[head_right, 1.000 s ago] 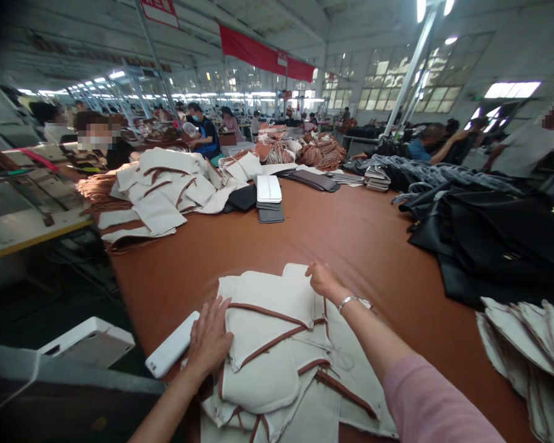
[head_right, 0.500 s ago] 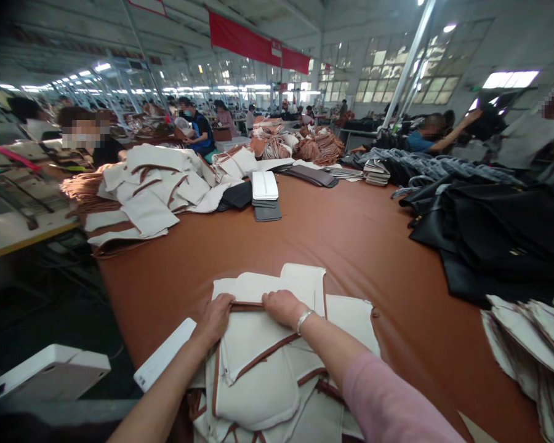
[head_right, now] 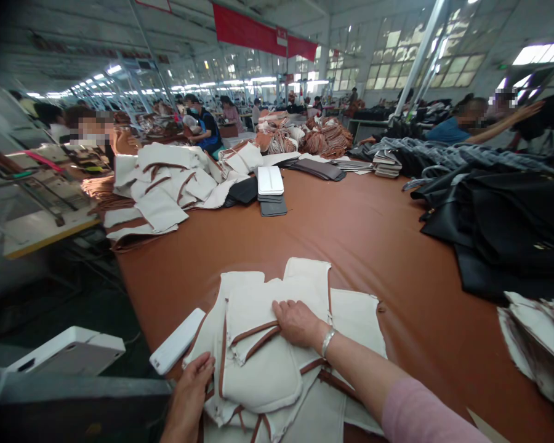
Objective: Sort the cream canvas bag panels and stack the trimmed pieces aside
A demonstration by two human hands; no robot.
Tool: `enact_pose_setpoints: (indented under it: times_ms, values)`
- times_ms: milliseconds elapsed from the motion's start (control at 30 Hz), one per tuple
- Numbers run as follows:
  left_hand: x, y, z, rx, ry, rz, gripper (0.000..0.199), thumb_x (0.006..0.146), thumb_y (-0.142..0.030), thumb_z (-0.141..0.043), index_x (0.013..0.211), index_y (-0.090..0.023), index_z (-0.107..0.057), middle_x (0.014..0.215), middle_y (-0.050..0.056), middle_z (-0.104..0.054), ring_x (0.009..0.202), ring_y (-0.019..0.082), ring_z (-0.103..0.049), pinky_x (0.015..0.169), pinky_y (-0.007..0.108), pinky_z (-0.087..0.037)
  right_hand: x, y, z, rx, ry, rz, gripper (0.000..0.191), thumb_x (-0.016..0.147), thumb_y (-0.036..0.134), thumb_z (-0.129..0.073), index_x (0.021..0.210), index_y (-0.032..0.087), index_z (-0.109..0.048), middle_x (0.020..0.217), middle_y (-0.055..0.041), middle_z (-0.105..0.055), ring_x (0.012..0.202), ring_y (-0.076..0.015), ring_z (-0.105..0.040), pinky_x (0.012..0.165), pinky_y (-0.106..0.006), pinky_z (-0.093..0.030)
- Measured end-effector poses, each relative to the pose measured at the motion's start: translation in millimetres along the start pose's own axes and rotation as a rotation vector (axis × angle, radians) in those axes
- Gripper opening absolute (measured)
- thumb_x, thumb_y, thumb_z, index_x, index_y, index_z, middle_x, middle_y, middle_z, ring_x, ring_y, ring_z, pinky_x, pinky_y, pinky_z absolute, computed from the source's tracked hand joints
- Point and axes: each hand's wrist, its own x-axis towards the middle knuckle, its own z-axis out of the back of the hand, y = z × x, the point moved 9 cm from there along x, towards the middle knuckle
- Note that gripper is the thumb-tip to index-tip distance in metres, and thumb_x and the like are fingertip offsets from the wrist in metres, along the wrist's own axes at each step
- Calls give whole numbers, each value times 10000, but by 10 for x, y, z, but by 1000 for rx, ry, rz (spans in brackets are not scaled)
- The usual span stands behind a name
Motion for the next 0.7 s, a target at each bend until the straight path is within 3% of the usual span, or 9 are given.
enact_pose_setpoints:
  times_ms: [100, 200, 267, 333, 433, 533, 633, 700]
  values:
    - [-32, -144, -93, 164, 115, -80, 673, 758, -508, -560, 1272, -74, -530, 1188, 196, -673, 1144, 309, -627, 1013, 434, -473, 67, -232, 363, 20, -46, -146, 410, 884, 152, -427, 1291, 106, -434, 981, -163, -675, 907, -298, -651, 761, -382, -476]
    - [-66, -289, -188, 210, 215, -121, 611, 739, -523, -594, 1155, -76, -608, 1079, 185, -718, 1083, 339, -652, 990, 455, -484, 24, -464, 990, 32, -147, -283, 427, 883, 150, -410, 1308, 115, -374, 1007, -163, -672, 949, -302, -649, 758, -360, -452]
    - [-112, -392, -295, 180, 298, -152, 514, 728, -496, -615, 1050, -98, -654, 1036, 158, -737, 1032, 332, -672, 925, 417, -525, -43, -460, 1350, 38, -193, -316, 478, 870, 149, -428, 1339, 135, -338, 1057, -167, -661, 987, -310, -639, 772, -359, -439]
    - [-178, -509, -426, 155, 364, -189, 471, 735, -458, -603, 1044, -108, -661, 1038, 139, -742, 1012, 316, -681, 883, 383, -543, -114, -296, 1514, 53, -192, -314, 448, 862, 138, -435, 1307, 141, -384, 1041, -174, -665, 960, -318, -645, 760, -365, -436]
    - [-316, -767, -594, 129, 331, -317, 571, 787, -429, -540, 1269, -123, -557, 1224, 125, -681, 1157, 289, -623, 979, 378, -500, -188, 158, 1341, 117, -114, -258, 315, 866, 140, -441, 1173, 129, -512, 956, -175, -689, 882, -308, -664, 721, -356, -442]
    - [-565, -987, -853, 136, 330, -470, 580, 796, -363, -531, 1317, -111, -508, 1342, 149, -601, 1266, 282, -542, 1083, 389, -419, -216, 559, 941, 238, -26, -210, 296, 924, 344, -461, 1101, 143, -588, 960, -164, -710, 862, -293, -680, 677, -330, -453]
    - [-812, -965, -1160, 191, 453, -478, 515, 783, -292, -530, 1257, -91, -542, 1292, 183, -619, 1236, 305, -557, 1063, 409, -433, -196, 647, 644, 357, 17, -257, 536, 932, 587, -377, 1081, 143, -637, 959, -171, -718, 833, -297, -688, 610, -323, -452]
    - [-910, -901, -1225, 251, 479, -479, 512, 736, -252, -567, 1228, -108, -572, 1268, 178, -626, 1236, 318, -550, 1075, 424, -420, -153, 592, 534, 412, 38, -295, 555, 852, 643, -488, 1027, 150, -673, 918, -157, -725, 784, -290, -687, 574, -310, -442]
